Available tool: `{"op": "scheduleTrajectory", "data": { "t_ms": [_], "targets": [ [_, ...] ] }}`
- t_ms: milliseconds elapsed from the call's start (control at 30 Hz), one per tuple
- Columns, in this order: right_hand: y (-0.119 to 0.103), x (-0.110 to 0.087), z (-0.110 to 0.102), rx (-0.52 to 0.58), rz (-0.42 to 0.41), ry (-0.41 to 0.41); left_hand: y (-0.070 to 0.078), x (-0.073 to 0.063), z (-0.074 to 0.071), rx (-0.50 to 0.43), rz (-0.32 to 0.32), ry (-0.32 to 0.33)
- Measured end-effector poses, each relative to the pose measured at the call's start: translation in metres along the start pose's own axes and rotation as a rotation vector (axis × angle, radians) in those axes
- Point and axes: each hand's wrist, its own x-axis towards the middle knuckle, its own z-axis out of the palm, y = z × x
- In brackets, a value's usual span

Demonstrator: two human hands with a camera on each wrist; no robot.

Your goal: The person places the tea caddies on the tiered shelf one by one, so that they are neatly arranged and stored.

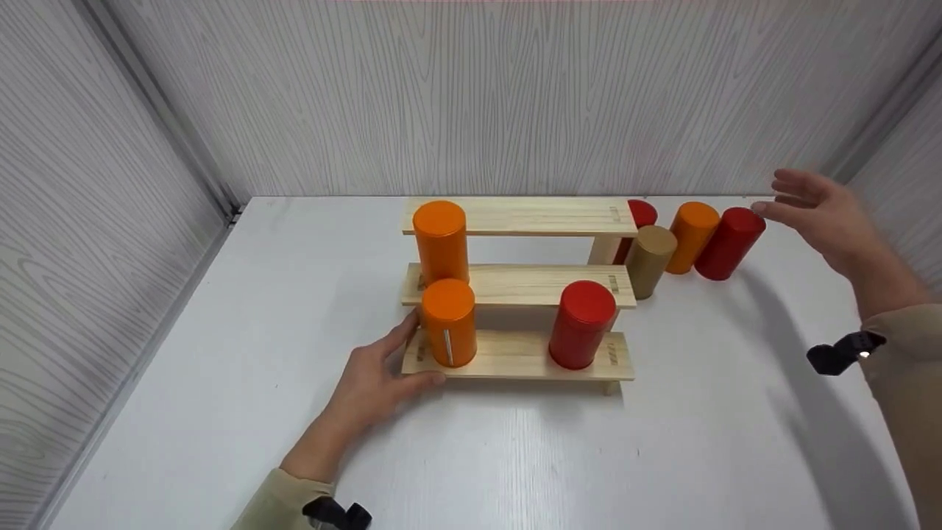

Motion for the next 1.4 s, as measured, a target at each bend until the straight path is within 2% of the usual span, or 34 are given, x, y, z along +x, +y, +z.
{"op": "scheduleTrajectory", "data": {
  "t_ms": [233,467,667,1167,1400],
  "targets": [
    [0.022,0.010,0.005,-0.018,0.035,-0.030,0.001,-0.001,0.000,-0.006,-0.026,-0.008],
    [0.037,0.015,0.009,-0.015,0.059,-0.045,0.000,-0.002,0.000,-0.015,-0.013,0.001],
    [0.043,0.016,0.012,-0.009,0.078,-0.060,0.000,-0.002,0.001,-0.035,0.025,0.015],
    [0.056,0.021,0.023,-0.035,0.080,-0.063,0.003,-0.003,0.003,-0.049,0.005,0.005],
    [0.058,0.021,0.025,0.002,0.073,-0.051,0.004,-0.003,0.004,-0.051,0.000,0.007]
  ]
}}
